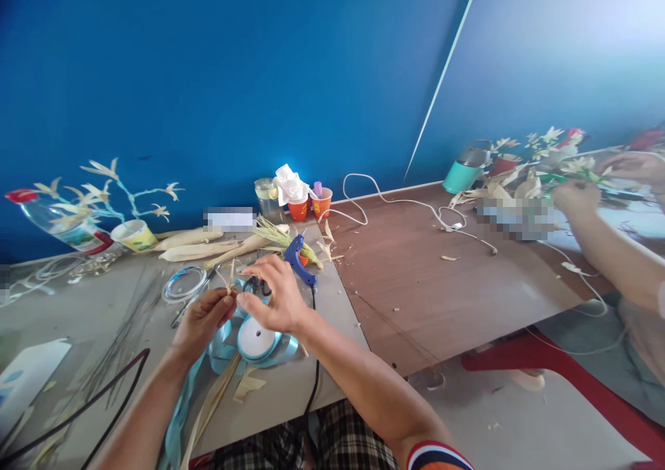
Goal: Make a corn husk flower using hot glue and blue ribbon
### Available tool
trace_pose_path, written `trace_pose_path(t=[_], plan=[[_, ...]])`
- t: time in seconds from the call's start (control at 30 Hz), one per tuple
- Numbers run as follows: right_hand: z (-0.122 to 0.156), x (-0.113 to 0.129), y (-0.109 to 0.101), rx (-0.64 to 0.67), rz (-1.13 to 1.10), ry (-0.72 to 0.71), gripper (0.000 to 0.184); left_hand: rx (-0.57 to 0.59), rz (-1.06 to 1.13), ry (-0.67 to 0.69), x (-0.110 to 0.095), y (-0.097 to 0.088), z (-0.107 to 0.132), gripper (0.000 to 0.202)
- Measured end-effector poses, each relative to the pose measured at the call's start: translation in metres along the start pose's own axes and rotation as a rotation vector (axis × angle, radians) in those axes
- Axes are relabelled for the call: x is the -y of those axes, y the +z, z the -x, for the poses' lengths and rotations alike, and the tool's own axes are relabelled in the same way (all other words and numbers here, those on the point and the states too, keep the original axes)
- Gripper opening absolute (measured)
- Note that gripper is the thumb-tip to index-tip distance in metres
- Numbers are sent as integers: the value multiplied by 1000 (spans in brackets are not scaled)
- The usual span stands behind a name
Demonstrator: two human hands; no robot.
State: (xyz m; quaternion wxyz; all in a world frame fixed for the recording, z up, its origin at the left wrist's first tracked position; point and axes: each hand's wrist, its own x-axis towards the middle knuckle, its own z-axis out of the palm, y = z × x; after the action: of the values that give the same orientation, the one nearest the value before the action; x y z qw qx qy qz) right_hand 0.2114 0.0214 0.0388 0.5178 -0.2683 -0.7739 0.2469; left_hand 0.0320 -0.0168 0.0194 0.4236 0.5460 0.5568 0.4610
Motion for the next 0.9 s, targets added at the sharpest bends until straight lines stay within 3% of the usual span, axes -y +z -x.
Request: trace_pose_path(t=[0.1, 0.27, 0.47, 0.73, 0.83, 0.9], plan=[[-3, 0, 0, -41, -10, 45, 26, 39, -38, -15, -1, 3, 0, 26], [1, -2, 13, 18, 163, 27, 8, 106, -88, 17, 2, 7, -1, 23], [8, 0, 20, 72, 301, -127, 10, 81, -67, 23, 6, 4, -1, 18], [11, 2, 22, 129, 338, -164, 7, 33, 16, -11, 2, 5, 0, 21], [11, 5, 17, 53, 248, -126, 29, -4, 32, -31, 3, 4, 0, 24], [10, 5, 13, -89, 178, -46, 43, -26, 55, -51, 4, 3, 0, 27]])
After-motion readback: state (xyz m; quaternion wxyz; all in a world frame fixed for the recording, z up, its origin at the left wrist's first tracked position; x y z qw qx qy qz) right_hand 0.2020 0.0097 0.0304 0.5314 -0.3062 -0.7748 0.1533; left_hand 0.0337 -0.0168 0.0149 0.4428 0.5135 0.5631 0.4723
